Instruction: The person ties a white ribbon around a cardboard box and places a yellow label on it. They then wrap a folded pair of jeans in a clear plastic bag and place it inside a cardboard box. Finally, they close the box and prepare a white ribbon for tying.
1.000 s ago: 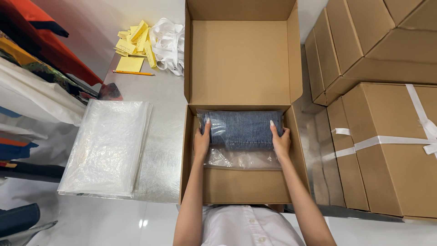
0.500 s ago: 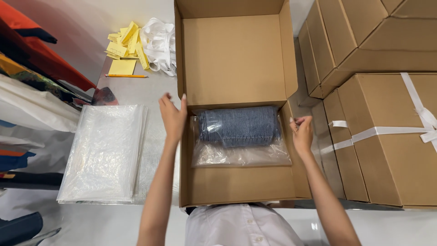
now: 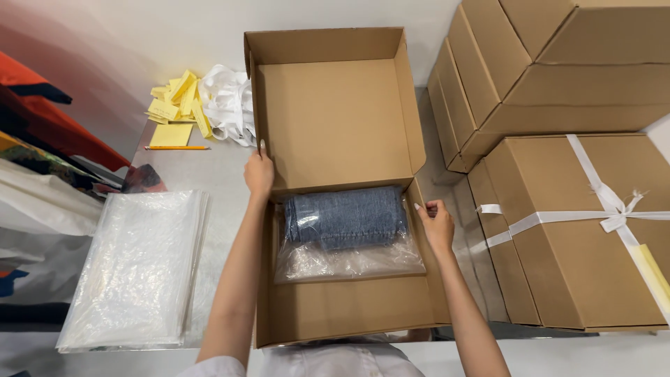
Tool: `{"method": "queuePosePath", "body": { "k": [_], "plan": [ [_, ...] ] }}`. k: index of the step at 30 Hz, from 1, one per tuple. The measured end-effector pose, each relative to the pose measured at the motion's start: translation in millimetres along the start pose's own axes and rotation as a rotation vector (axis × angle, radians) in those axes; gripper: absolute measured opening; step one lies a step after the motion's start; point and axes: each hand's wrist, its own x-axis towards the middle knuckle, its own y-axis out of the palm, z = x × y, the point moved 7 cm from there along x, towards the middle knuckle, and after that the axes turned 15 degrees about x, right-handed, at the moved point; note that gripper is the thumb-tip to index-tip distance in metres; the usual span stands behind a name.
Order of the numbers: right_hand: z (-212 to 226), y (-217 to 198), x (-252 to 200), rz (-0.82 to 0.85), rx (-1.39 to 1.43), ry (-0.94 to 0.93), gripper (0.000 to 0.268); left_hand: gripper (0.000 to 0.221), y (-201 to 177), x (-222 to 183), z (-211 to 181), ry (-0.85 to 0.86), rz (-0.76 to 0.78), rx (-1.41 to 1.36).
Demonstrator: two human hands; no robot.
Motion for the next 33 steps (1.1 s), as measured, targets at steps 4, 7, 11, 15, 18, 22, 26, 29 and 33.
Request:
{"method": "queuePosePath", "body": {
  "k": [4, 7, 11, 15, 18, 22, 26, 29, 33],
  "plan": [
    [-3.0, -0.8, 0.0, -0.004, -0.011, 0.008, 0.036, 0.056, -31.2, -44.9, -20.1, 0.067, -0.025, -0.077],
    [-2.4, -0.8, 0.5, 0.000, 0.018, 0.007, 0.036, 0.047, -48.2, -74.7, -26.5, 0.124, -0.073, -0.176],
    [-1.4, -0.5, 0.3, 0.008, 0.054, -0.007, 0.036, 0.045, -36.0, -86.3, -3.0, 0.135, -0.075, -0.245],
    [1.5, -1.6, -3.7, 0.020, 0.087, -0.022, 0.038, 0.047, -18.4, -101.4, 30.6, 0.097, 0.005, -0.281],
    [46.0, -20.1, -26.5, -0.007, 0.182, -0.100, 0.044, 0.048, -3.2, -99.9, 57.2, 0.086, 0.050, -0.331],
    [84.9, -48.8, -60.8, -0.027, 0.380, -0.191, 0.050, 0.057, 8.4, -100.9, 87.5, 0.052, 0.085, -0.332],
    [82.4, -77.7, -61.3, -0.092, 0.604, -0.383, 0.060, 0.064, 5.6, -101.7, 101.9, 0.106, 0.121, -0.220],
    [109.8, -111.6, -71.0, -0.162, 0.674, -0.545, 0.063, 0.056, -21.2, -115.6, 83.2, 0.159, 0.124, -0.233],
    [219.6, -167.7, -139.0, -0.092, 0.725, -0.760, 0.073, 0.054, -90.0, -165.7, 53.3, 0.271, 0.061, -0.405]
  ]
}}
